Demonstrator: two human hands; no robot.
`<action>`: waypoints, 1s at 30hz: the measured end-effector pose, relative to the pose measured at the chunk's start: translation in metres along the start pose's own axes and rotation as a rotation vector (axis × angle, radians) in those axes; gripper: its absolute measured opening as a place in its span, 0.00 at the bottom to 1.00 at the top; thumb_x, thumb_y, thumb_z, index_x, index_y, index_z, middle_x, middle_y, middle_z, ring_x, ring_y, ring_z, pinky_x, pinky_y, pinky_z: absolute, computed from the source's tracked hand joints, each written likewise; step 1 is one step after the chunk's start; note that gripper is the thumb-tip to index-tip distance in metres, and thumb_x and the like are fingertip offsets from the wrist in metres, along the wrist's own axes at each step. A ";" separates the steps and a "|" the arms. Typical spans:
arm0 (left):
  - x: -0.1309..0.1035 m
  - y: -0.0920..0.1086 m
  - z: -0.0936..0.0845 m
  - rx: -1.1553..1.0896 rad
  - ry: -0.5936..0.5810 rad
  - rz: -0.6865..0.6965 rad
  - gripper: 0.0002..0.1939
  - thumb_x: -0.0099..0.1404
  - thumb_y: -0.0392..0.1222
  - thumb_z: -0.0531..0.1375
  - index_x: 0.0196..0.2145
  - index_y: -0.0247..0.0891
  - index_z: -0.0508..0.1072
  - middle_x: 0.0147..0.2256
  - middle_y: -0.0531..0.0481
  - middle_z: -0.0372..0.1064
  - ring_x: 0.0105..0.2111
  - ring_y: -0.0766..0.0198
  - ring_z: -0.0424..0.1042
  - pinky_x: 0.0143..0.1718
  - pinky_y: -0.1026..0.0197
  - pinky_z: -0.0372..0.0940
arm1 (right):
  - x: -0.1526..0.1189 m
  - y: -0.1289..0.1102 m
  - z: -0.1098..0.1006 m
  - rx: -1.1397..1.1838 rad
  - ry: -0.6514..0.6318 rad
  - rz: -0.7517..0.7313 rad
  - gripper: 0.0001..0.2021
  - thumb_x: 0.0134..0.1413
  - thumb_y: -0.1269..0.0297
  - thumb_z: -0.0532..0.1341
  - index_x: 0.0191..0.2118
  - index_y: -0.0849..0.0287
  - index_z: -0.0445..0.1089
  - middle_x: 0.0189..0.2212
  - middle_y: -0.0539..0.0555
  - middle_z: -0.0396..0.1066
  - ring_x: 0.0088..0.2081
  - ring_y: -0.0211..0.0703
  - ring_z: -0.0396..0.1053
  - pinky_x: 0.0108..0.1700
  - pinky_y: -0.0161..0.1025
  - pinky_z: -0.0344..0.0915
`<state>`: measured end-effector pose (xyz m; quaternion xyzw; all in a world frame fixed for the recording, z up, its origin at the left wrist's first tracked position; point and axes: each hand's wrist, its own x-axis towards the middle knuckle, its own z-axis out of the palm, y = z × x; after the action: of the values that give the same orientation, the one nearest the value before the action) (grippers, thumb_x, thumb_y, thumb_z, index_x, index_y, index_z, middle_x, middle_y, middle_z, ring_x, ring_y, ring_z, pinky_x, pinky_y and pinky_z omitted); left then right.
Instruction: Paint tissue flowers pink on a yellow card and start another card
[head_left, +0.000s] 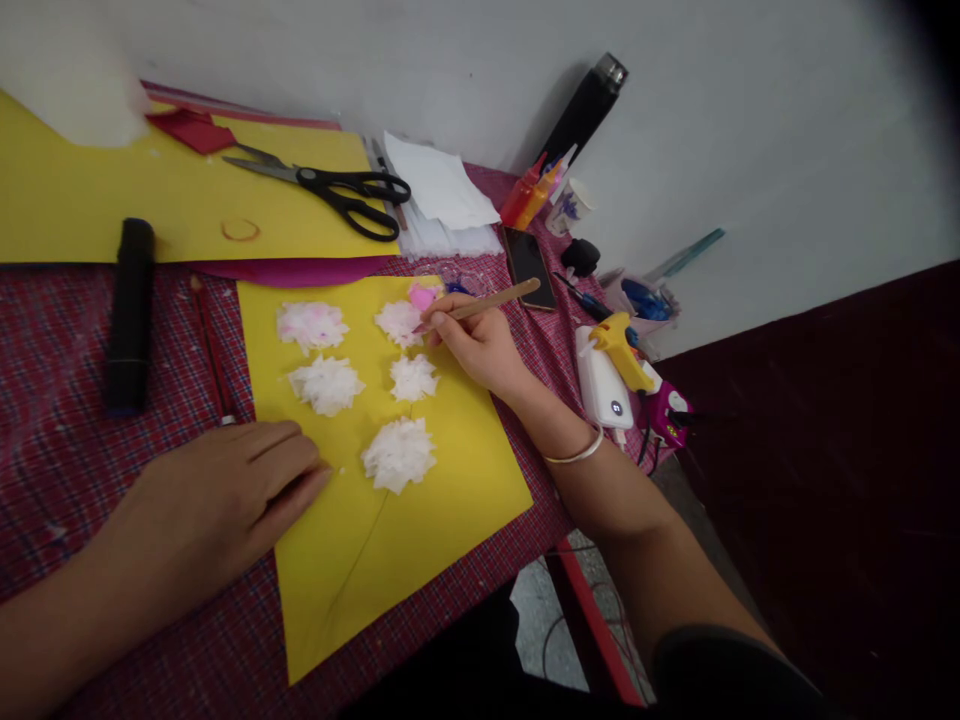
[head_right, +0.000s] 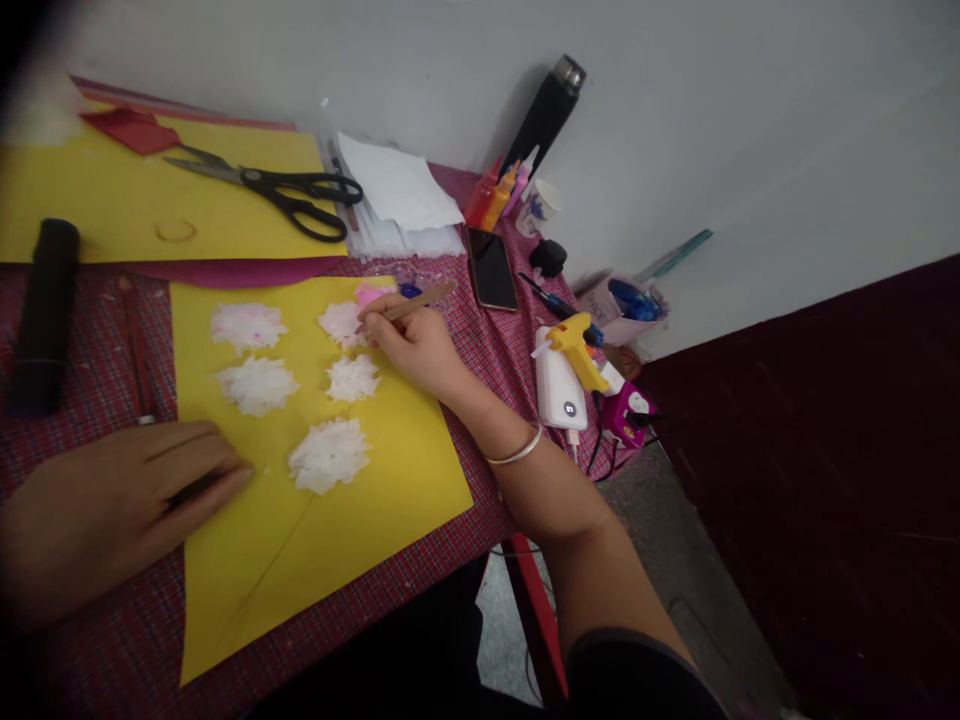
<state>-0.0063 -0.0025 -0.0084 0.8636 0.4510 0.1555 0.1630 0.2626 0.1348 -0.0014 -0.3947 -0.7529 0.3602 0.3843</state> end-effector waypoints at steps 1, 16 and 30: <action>0.000 0.000 0.000 0.002 -0.001 -0.001 0.17 0.71 0.52 0.48 0.30 0.46 0.71 0.30 0.53 0.70 0.31 0.57 0.70 0.38 0.52 0.58 | 0.000 0.000 0.000 -0.007 0.007 0.002 0.15 0.63 0.52 0.55 0.34 0.58 0.69 0.31 0.53 0.72 0.31 0.36 0.70 0.34 0.34 0.67; 0.000 0.000 0.000 0.011 -0.002 0.008 0.16 0.72 0.51 0.49 0.31 0.45 0.70 0.30 0.54 0.69 0.32 0.57 0.70 0.39 0.52 0.56 | 0.000 -0.002 -0.001 -0.051 -0.060 0.010 0.13 0.63 0.56 0.55 0.34 0.59 0.69 0.30 0.52 0.72 0.34 0.38 0.70 0.37 0.35 0.66; 0.000 0.001 0.000 0.022 0.027 0.021 0.16 0.72 0.50 0.48 0.31 0.45 0.69 0.29 0.55 0.69 0.31 0.58 0.70 0.38 0.53 0.57 | -0.001 -0.003 0.000 -0.045 -0.074 0.013 0.10 0.62 0.61 0.54 0.34 0.61 0.68 0.28 0.51 0.69 0.29 0.36 0.67 0.33 0.35 0.63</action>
<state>-0.0058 -0.0030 -0.0086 0.8679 0.4457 0.1636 0.1459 0.2622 0.1329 0.0006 -0.3947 -0.7719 0.3600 0.3446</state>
